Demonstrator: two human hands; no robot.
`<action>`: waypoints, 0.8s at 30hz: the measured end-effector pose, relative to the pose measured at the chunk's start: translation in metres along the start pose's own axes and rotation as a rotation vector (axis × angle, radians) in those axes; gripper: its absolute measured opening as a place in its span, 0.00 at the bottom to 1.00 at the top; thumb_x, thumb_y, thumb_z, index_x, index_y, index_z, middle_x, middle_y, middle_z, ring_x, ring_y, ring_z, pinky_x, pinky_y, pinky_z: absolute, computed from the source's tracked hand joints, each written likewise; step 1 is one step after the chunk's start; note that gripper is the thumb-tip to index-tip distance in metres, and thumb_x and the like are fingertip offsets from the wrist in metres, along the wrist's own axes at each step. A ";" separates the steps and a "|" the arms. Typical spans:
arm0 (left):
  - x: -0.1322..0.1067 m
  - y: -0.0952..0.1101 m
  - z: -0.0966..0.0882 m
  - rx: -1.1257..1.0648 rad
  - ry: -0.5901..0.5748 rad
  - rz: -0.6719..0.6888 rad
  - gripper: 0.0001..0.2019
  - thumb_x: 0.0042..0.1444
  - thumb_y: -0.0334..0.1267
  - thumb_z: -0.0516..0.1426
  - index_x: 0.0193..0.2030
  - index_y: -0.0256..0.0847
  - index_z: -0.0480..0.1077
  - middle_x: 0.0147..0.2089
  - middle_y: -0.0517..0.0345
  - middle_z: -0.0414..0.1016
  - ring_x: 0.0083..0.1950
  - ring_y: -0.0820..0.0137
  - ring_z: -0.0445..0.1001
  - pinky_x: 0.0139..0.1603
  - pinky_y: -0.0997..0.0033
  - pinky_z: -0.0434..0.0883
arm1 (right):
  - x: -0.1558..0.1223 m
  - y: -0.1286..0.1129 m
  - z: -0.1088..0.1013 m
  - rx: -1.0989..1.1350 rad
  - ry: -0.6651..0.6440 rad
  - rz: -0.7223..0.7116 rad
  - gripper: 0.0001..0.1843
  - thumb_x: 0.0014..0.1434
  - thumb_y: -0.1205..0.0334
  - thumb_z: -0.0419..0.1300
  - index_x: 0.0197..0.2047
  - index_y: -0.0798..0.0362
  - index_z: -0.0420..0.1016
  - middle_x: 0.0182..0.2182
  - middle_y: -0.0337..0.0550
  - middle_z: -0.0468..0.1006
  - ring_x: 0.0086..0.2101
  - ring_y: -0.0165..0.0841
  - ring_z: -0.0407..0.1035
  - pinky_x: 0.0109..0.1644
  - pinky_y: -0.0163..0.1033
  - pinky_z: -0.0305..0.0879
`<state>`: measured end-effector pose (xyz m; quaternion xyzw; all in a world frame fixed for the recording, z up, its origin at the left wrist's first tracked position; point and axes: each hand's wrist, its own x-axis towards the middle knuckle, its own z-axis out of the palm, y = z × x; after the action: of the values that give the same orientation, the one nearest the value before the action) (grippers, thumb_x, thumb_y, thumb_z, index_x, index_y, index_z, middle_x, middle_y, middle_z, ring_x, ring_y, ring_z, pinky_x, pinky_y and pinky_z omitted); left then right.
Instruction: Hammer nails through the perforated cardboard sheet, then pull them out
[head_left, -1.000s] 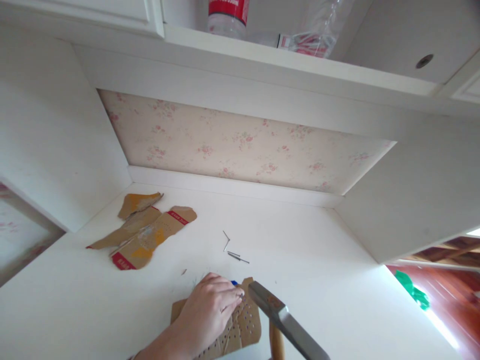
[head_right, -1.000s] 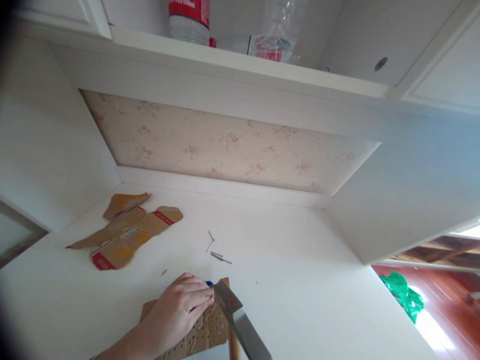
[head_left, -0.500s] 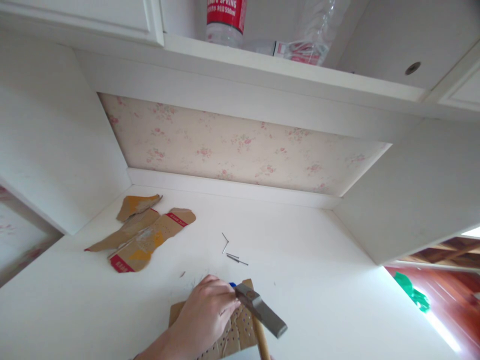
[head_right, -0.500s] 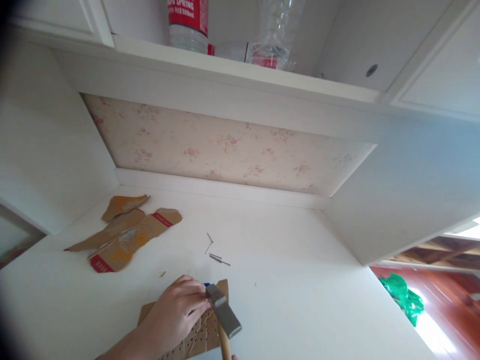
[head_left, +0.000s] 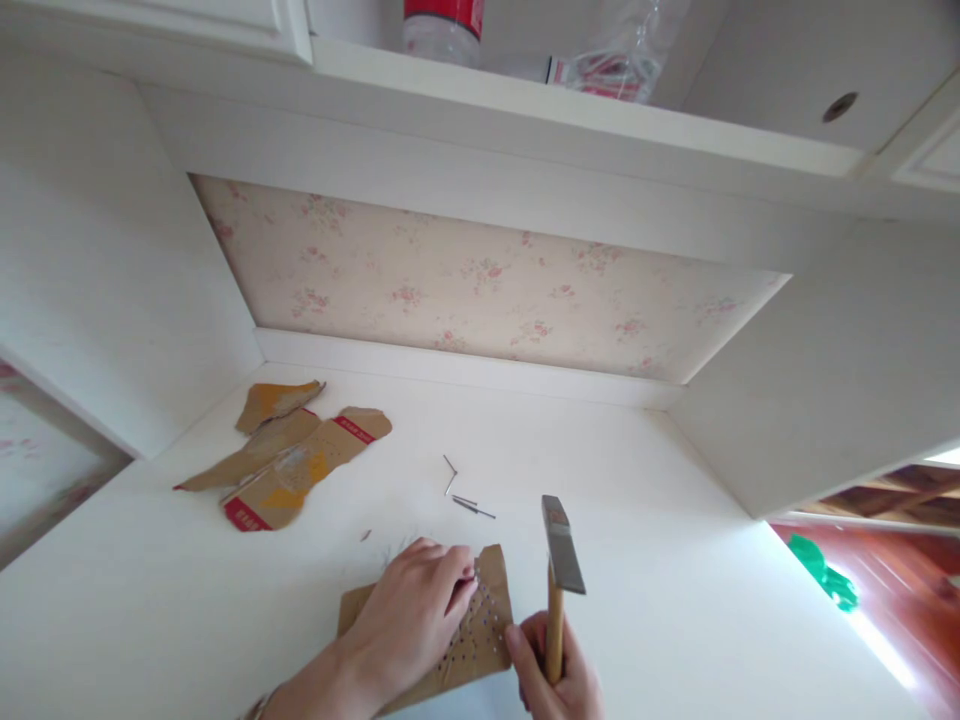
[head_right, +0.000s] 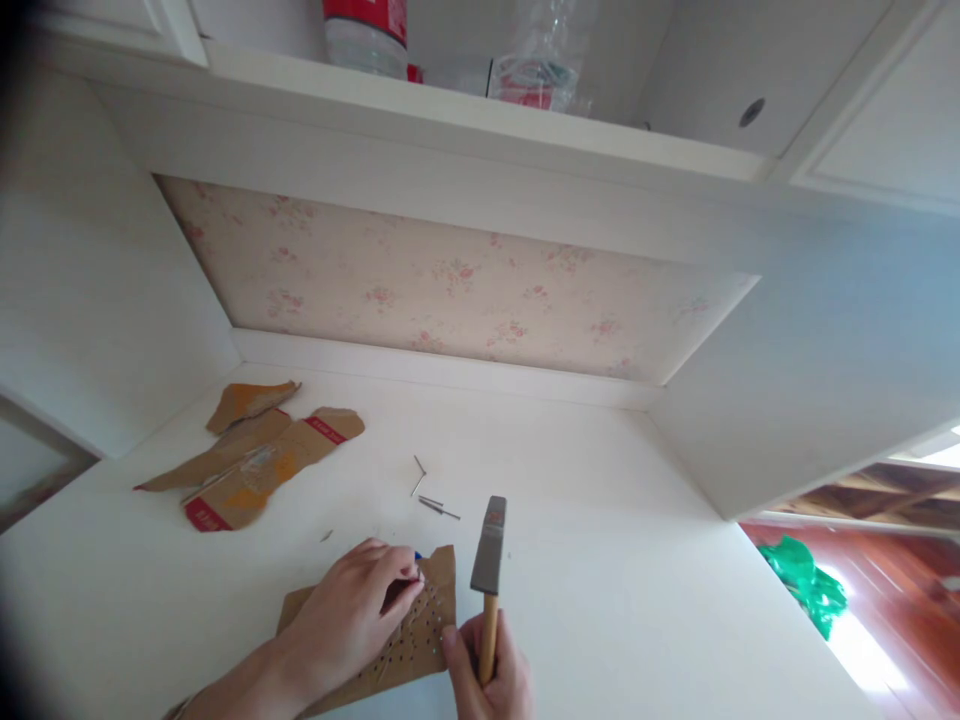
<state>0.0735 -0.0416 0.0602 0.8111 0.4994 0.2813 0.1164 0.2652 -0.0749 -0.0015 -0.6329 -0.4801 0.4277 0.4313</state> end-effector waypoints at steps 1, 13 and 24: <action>0.000 0.000 -0.001 0.012 -0.016 0.030 0.06 0.64 0.27 0.53 0.38 0.42 0.66 0.32 0.62 0.76 0.35 0.67 0.75 0.40 0.65 0.69 | 0.002 0.002 0.003 0.005 -0.006 0.002 0.24 0.52 0.37 0.62 0.24 0.47 0.61 0.16 0.28 0.57 0.16 0.27 0.56 0.18 0.34 0.54; -0.011 0.011 -0.003 0.191 0.055 0.213 0.17 0.66 0.26 0.47 0.53 0.42 0.72 0.48 0.60 0.82 0.48 0.68 0.79 0.53 0.66 0.74 | -0.004 -0.009 0.011 0.050 -0.079 0.060 0.29 0.52 0.31 0.60 0.24 0.47 0.57 0.11 0.27 0.60 0.13 0.26 0.57 0.18 0.30 0.53; -0.028 0.030 0.013 0.423 0.246 0.101 0.16 0.67 0.39 0.50 0.55 0.39 0.74 0.53 0.58 0.81 0.52 0.64 0.80 0.53 0.65 0.74 | -0.017 0.016 0.027 0.150 -0.043 0.140 0.32 0.47 0.27 0.60 0.23 0.47 0.56 0.12 0.25 0.55 0.13 0.23 0.51 0.15 0.30 0.47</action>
<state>0.0938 -0.0791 0.0548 0.8011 0.5163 0.2725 -0.1319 0.2408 -0.0907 -0.0218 -0.6214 -0.4105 0.5052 0.4360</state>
